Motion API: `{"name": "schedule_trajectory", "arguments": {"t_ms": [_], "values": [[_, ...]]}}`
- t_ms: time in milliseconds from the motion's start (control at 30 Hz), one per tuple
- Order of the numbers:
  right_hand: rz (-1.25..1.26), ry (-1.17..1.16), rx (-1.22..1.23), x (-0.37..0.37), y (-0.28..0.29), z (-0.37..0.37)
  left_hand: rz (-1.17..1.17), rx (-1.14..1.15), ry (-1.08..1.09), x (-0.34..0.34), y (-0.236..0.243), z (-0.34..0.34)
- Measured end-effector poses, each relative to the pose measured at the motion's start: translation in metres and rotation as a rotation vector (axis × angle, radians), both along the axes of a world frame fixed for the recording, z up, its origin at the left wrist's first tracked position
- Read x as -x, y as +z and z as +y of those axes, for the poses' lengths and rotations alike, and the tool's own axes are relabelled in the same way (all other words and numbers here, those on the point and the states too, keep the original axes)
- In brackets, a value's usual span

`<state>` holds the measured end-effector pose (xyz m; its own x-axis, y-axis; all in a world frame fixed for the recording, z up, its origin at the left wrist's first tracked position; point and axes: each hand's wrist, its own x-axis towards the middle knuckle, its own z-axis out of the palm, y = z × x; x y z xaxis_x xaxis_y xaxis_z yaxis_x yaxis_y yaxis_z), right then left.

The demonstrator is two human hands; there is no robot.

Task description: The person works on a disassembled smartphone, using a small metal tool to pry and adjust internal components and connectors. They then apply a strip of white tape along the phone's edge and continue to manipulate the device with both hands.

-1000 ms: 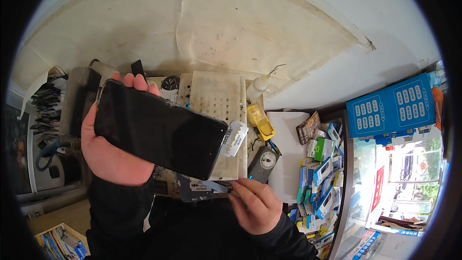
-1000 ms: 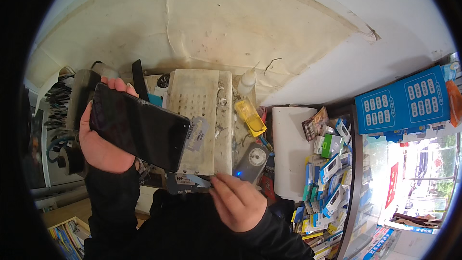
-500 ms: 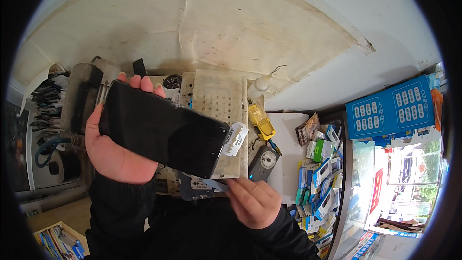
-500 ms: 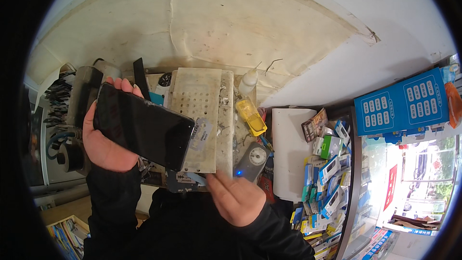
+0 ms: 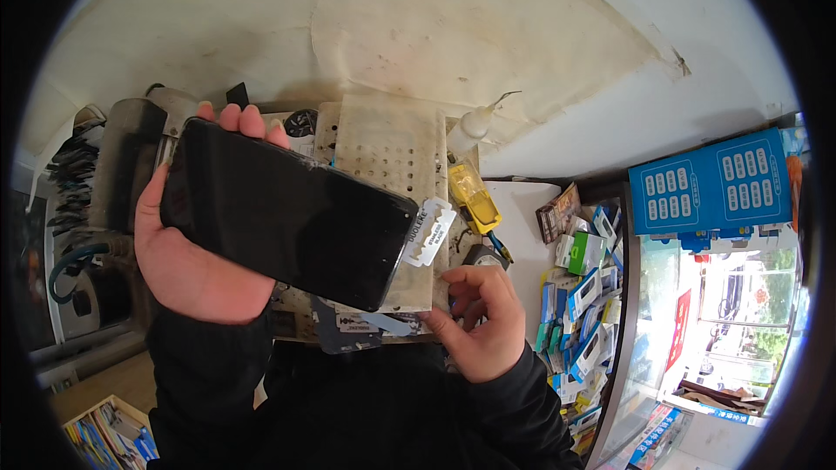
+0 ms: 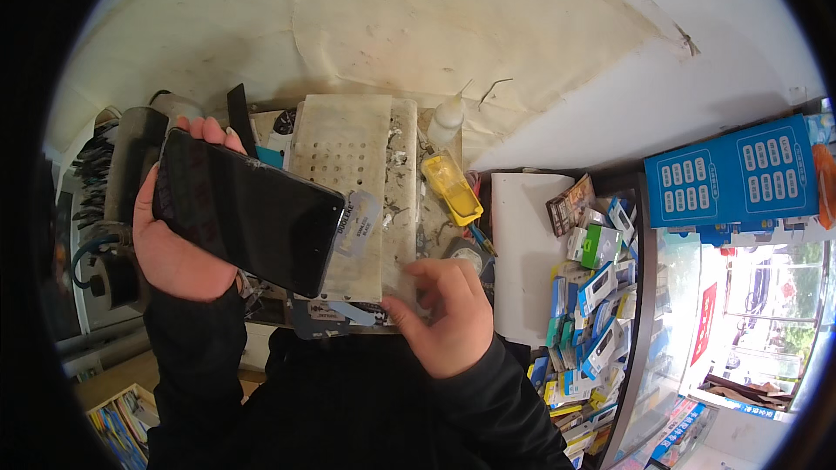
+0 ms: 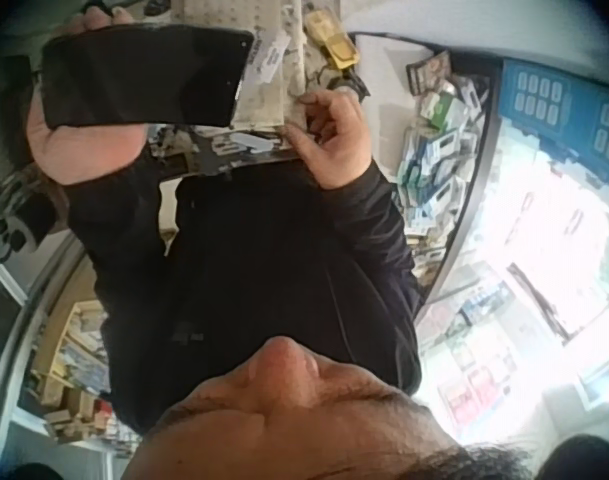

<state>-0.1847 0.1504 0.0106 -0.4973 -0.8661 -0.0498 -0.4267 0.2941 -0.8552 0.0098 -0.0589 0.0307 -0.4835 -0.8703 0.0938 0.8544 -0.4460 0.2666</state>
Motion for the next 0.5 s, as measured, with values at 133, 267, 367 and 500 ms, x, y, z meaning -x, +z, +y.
{"name": "schedule_trajectory", "arguments": {"t_ms": [133,267,367,500], "values": [[-0.306,-0.116,0.025,-0.002,-0.008,0.001,-0.004,-0.029,-0.004,0.0,-0.002,-0.001],[-0.286,-0.115,0.025,0.001,-0.013,0.001,-0.018,-0.065,-0.001,0.0,0.0,-0.001],[-0.344,-0.107,-0.018,0.005,-0.013,0.003,-0.003,-0.035,-0.014,0.0,-0.001,-0.002],[-0.416,-0.107,0.02,0.011,-0.009,0.005,-0.007,-0.044,-0.019,0.0,-0.001,-0.002]]}}
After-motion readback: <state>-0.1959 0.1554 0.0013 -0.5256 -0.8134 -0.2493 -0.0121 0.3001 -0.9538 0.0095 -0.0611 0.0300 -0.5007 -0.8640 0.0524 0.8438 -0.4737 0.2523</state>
